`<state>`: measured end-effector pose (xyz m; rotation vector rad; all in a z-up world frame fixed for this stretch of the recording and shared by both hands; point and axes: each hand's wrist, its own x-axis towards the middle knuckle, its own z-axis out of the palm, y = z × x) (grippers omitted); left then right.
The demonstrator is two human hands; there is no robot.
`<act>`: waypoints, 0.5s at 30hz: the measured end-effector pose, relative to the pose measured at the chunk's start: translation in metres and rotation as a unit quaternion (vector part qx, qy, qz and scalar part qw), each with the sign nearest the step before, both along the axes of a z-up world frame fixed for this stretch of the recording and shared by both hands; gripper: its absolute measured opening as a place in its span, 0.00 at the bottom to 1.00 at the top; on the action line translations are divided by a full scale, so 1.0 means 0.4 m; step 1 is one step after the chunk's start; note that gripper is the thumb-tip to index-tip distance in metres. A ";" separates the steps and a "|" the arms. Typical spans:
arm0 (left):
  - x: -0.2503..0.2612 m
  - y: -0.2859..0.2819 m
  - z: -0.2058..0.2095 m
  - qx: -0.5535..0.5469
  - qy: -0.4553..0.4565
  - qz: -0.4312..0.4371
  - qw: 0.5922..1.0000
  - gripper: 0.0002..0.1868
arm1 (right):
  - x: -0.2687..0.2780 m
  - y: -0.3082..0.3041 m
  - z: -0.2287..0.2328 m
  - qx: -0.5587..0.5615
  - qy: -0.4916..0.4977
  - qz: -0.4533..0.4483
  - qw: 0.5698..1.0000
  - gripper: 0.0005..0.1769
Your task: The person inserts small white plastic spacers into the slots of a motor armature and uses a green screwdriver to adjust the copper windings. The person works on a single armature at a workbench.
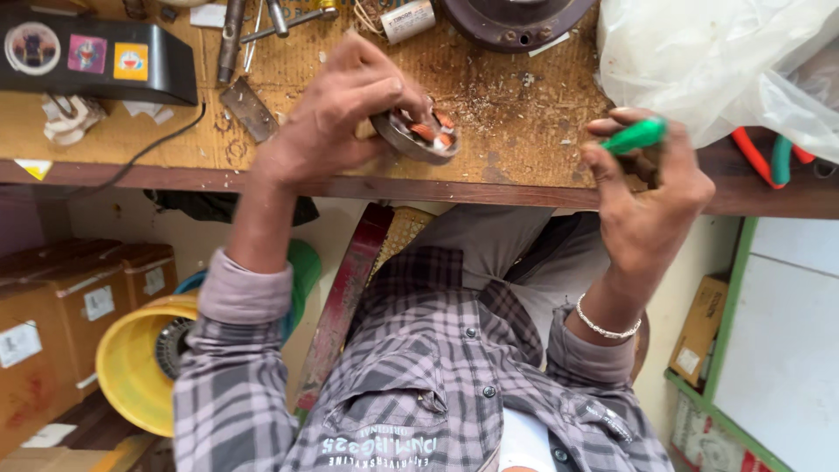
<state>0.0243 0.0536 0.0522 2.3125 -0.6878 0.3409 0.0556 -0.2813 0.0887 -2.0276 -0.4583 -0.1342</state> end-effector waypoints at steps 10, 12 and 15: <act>0.065 0.034 0.100 0.196 -0.080 0.038 0.977 0.27 | 0.116 0.033 -0.167 -0.207 -0.162 0.000 0.965 0.15; 0.078 0.035 0.076 0.215 -0.063 0.080 0.971 0.37 | 0.125 0.033 -0.197 -0.194 -0.176 -0.013 0.965 0.13; 0.096 0.052 -0.002 0.236 0.042 0.168 0.956 0.36 | 0.126 0.025 -0.215 -0.154 -0.144 -0.010 0.977 0.10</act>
